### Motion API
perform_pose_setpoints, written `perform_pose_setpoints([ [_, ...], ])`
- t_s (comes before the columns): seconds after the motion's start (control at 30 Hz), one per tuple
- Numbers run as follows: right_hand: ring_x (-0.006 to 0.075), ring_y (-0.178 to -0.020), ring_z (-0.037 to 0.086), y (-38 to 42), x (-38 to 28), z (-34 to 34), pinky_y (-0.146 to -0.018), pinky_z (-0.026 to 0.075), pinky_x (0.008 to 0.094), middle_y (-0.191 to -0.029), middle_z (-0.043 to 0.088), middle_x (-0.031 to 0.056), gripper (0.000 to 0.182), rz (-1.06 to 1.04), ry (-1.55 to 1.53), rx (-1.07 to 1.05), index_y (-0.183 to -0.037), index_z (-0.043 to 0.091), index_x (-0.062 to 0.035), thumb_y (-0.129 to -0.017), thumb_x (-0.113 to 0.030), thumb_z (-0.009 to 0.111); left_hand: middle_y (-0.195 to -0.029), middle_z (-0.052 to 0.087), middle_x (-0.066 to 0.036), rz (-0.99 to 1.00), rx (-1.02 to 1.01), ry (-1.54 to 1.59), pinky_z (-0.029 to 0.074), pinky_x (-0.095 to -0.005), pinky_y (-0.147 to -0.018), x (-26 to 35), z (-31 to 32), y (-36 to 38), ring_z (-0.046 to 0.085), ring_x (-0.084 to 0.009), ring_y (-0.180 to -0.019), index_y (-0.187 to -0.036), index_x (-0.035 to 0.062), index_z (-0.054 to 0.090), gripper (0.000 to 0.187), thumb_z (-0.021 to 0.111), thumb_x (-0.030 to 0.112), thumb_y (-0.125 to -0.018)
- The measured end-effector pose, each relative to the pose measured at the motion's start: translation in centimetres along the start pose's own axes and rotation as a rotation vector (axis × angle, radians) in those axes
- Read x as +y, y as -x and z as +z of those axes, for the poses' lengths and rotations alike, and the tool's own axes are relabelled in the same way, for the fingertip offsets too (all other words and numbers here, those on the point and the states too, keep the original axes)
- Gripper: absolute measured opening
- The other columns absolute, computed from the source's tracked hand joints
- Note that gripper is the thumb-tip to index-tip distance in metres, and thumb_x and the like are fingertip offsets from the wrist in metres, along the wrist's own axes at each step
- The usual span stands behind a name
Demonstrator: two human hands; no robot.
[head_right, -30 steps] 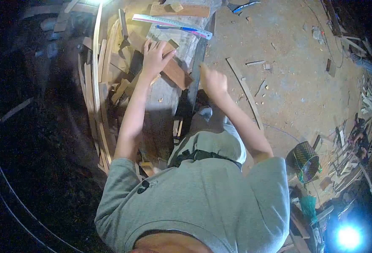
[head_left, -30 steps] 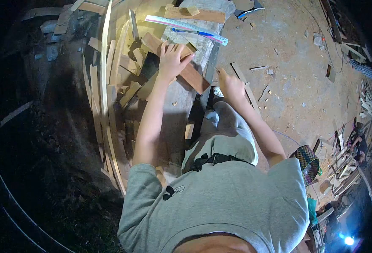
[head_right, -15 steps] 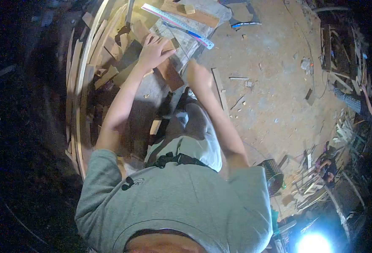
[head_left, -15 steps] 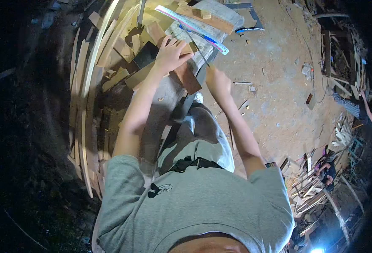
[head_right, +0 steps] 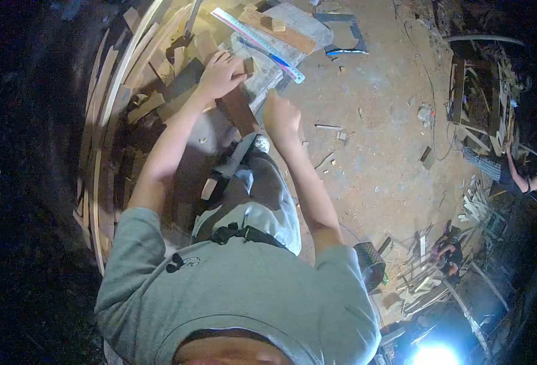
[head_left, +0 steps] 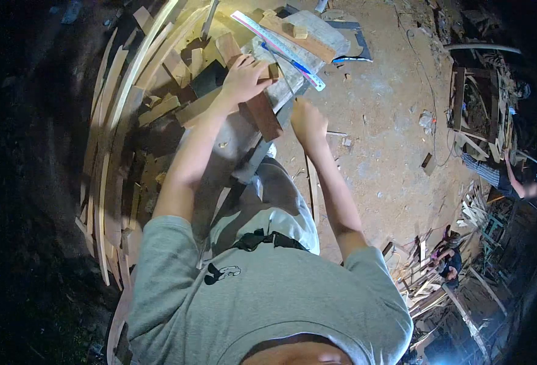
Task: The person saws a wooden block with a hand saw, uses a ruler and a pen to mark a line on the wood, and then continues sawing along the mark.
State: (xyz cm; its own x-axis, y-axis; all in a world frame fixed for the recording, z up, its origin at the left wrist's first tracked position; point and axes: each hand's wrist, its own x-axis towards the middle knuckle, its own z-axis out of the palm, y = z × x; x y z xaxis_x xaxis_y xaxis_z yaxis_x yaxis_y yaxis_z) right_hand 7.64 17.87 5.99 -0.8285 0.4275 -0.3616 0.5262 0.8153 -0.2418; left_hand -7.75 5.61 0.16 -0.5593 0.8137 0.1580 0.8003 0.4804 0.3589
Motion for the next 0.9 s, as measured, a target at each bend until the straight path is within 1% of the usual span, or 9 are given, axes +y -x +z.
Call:
perform_pose_setpoints([
  [0.07,0.0364,-0.074,0.061,0.2,0.0,-0.3,-0.065,0.048,0.0477,-0.077,0.061,0.0203,0.023,-0.011,0.011,0.003,-0.095,0.054,-0.0077,-0.087,-0.022,0.037,-0.097,0.058,-0.016,0.008,0.083,-0.03,0.029,-0.0387,-0.096,-0.4,0.6,0.1,0.046,-0.0309,-0.107,-0.104,0.0088,0.051,0.044,0.057,0.042,-0.076],
  [0.2,0.0355,-0.071,0.062,2.8,1.0,-1.0,-0.061,0.049,0.0461,-0.074,0.062,0.0185,0.019,0.08,0.005,0.007,-0.087,0.053,-0.0072,-0.086,-0.021,0.04,-0.1,0.057,-0.016,-0.008,0.044,-0.001,0.028,-0.0383,-0.097,-0.3,0.3,0.1,0.047,-0.0319,-0.107,-0.103,0.0097,0.051,0.044,0.06,0.041,-0.074],
  [0.3,0.0366,-0.075,0.061,-1.0,-0.5,0.1,-0.067,0.048,0.0488,-0.077,0.062,0.02,0.021,-0.016,-0.031,0.027,-0.09,0.053,-0.0088,-0.087,-0.025,0.04,-0.102,0.057,-0.016,0.012,0.058,0.003,0.028,-0.0385,-0.097,-0.7,0.7,0.0,0.046,-0.0329,-0.108,-0.105,0.0103,0.051,0.044,0.059,0.041,-0.074],
  [0.4,0.0365,-0.073,0.061,-2.9,-1.6,-0.1,-0.065,0.048,0.0489,-0.076,0.061,0.02,0.02,-0.017,-0.04,0.073,-0.091,0.053,-0.0095,-0.087,-0.024,0.04,-0.103,0.056,-0.016,0.014,0.05,0.037,0.027,-0.0389,-0.098,-1.5,1.3,0.1,0.046,-0.0338,-0.108,-0.106,0.0108,0.05,0.043,0.06,0.038,-0.074],
  [0.53,0.0353,-0.073,0.062,1.7,-0.3,-0.5,-0.064,0.048,0.0481,-0.076,0.062,0.0197,0.02,0.047,-0.017,0.091,-0.092,0.053,-0.0089,-0.086,-0.023,0.04,-0.105,0.056,-0.016,-0.065,0.034,0.048,0.027,-0.0385,-0.098,-0.7,0.5,-0.2,0.046,-0.0332,-0.108,-0.107,0.011,0.049,0.043,0.061,0.035,-0.073],
  [0.6,0.0353,-0.073,0.062,2.4,-0.2,-0.5,-0.063,0.048,0.0477,-0.075,0.062,0.0187,0.019,0.096,0.042,0.022,-0.093,0.053,-0.0106,-0.086,-0.024,0.042,-0.102,0.057,-0.015,-0.041,0.02,0.015,0.028,-0.0376,-0.097,-0.7,0.6,0.0,0.047,-0.0304,-0.107,-0.107,0.0112,0.049,0.042,0.061,0.035,-0.073],
  [0.7,0.0358,-0.074,0.062,-2.9,-1.8,0.6,-0.064,0.048,0.047,-0.076,0.062,0.0187,0.018,-0.004,0.03,0.063,-0.094,0.053,-0.0105,-0.085,-0.022,0.044,-0.098,0.058,-0.014,0.056,0.03,-0.015,0.03,-0.0374,-0.096,-0.8,0.0,0.1,0.048,-0.0277,-0.105,-0.105,0.0114,0.05,0.041,0.059,0.036,-0.074],
  [0.83,0.0355,-0.076,0.062,-0.5,-1.9,-0.4,-0.065,0.049,0.0459,-0.078,0.062,0.0189,0.017,-0.004,0.034,0.041,-0.094,0.053,-0.009,-0.083,-0.018,0.044,-0.094,0.059,-0.014,0.009,0.067,0.035,0.032,-0.0374,-0.093,-0.8,0.3,-0.2,0.051,-0.0277,-0.098,-0.102,0.0099,0.051,0.039,0.058,0.036,-0.075],
  [0.9,0.0351,-0.077,0.062,2.8,-0.6,-0.7,-0.066,0.049,0.0454,-0.081,0.062,0.0193,0.017,0.084,0.05,0.059,-0.092,0.053,-0.0068,-0.082,-0.015,0.043,-0.094,0.059,-0.014,0.0,0.09,0.022,0.033,-0.0374,-0.092,-0.5,0.1,-0.1,0.051,-0.0276,-0.098,-0.102,0.0094,0.051,0.039,0.059,0.036,-0.075],
])
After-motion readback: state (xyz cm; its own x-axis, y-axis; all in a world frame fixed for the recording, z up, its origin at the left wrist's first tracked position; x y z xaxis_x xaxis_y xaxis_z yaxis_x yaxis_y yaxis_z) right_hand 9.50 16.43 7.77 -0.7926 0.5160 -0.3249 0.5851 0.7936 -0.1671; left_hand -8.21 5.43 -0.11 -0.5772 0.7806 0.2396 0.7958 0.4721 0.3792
